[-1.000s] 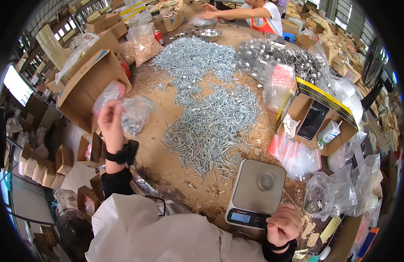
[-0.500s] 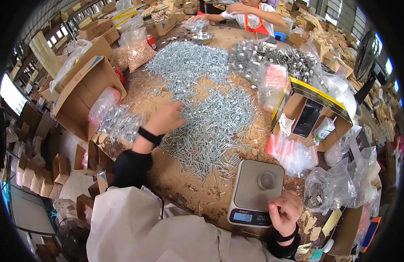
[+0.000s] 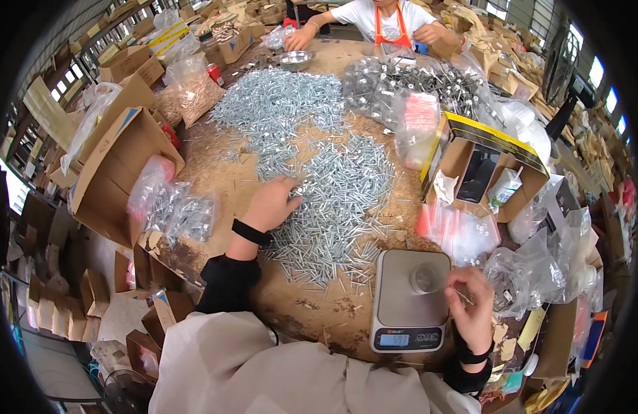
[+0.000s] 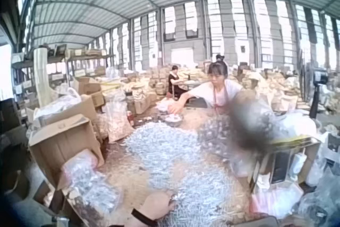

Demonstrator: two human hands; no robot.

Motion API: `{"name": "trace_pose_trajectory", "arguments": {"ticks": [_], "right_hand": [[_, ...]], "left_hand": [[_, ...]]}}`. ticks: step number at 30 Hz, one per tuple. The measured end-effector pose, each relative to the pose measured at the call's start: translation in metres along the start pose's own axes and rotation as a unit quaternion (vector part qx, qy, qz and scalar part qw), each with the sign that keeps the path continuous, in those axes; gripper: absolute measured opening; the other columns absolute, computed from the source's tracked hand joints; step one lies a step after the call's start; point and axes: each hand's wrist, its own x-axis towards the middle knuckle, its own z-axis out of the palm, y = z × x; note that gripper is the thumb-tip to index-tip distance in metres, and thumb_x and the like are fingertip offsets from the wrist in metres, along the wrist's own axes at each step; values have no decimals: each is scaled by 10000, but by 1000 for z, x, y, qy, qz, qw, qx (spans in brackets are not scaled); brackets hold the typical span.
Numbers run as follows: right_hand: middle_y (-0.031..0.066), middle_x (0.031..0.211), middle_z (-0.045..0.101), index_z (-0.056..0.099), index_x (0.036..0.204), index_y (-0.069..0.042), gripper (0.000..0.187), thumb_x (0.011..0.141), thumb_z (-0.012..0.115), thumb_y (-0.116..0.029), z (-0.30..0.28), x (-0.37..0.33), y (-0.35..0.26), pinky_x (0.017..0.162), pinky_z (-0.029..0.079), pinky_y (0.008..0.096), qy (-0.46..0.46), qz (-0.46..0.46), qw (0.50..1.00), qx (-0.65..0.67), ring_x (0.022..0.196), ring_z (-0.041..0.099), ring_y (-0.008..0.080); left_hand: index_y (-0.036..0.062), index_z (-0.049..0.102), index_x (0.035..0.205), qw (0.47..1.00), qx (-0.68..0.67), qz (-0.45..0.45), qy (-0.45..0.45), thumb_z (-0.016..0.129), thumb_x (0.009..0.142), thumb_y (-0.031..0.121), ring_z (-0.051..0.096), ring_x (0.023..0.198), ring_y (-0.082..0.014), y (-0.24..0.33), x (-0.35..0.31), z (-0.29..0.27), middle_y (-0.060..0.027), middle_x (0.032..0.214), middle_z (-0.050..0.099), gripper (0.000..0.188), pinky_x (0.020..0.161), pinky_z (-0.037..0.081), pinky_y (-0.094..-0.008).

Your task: The person scoops nails from a large pile on a table and places them onto a digital scale. After weighing, the person transfers the nails into small plastic bags and seals them. The process is repeated continuously throughout the video.

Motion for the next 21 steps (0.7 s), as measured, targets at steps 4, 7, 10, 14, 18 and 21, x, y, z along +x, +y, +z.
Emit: {"name": "trace_pose_trajectory", "arguments": {"ticks": [4, 7, 10, 14, 18, 21], "right_hand": [[197, 1425, 456, 410, 1436, 6, 789, 745, 772, -113, -9, -1, -1, 1127, 321, 397, -121, 18, 989, -86, 1343, 423, 351], [225, 1473, 411, 330, 1493, 1, 893, 732, 786, -105, -2, -10, 10, 1170, 271, 428, -189, 57, 976, -93, 1400, 363, 383], [233, 1464, 413, 308, 1508, -1, 902, 740, 773, -95, 11, -12, 9, 1166, 277, 433, -199, 36, 966, -161, 1384, 375, 390], [229, 1422, 455, 313, 1508, -10, 884, 748, 761, -68, 31, -10, 0, 1146, 304, 439, -131, 26, 981, -140, 1328, 417, 407], [219, 1359, 525, 370, 1470, -2, 846, 735, 784, -73, 44, 15, -15, 1102, 365, 436, -138, 3, 983, -119, 1280, 477, 399], [211, 1288, 577, 471, 1388, -2, 732, 738, 790, -111, 42, 21, -18, 1048, 415, 436, -159, -43, 971, -174, 1209, 529, 394]], "left_hand": [[33, 640, 1037, 999, 42, -33, 0, 703, 839, 206, 644, 918, -369, 9, 0, 7, -169, 999, 647, 270, 779, 527, -453], [36, 639, 1015, 996, 76, -46, -3, 689, 848, 188, 655, 894, -355, 17, 2, 9, -163, 986, 651, 231, 748, 531, -456], [38, 645, 1024, 996, 87, -29, -1, 674, 859, 166, 659, 888, -347, 14, 6, 14, -155, 967, 658, 211, 736, 531, -454], [42, 659, 1049, 998, 56, -27, 2, 667, 866, 156, 658, 905, -348, 5, 12, 12, -144, 953, 672, 215, 743, 529, -459], [41, 679, 1011, 1000, 9, -22, 13, 695, 846, 172, 653, 930, -358, 3, 4, 2, -146, 968, 677, 211, 763, 526, -466], [40, 690, 973, 999, 10, -38, -14, 719, 830, 182, 651, 934, -365, 5, 3, -2, -147, 977, 678, 204, 769, 526, -463]]}}
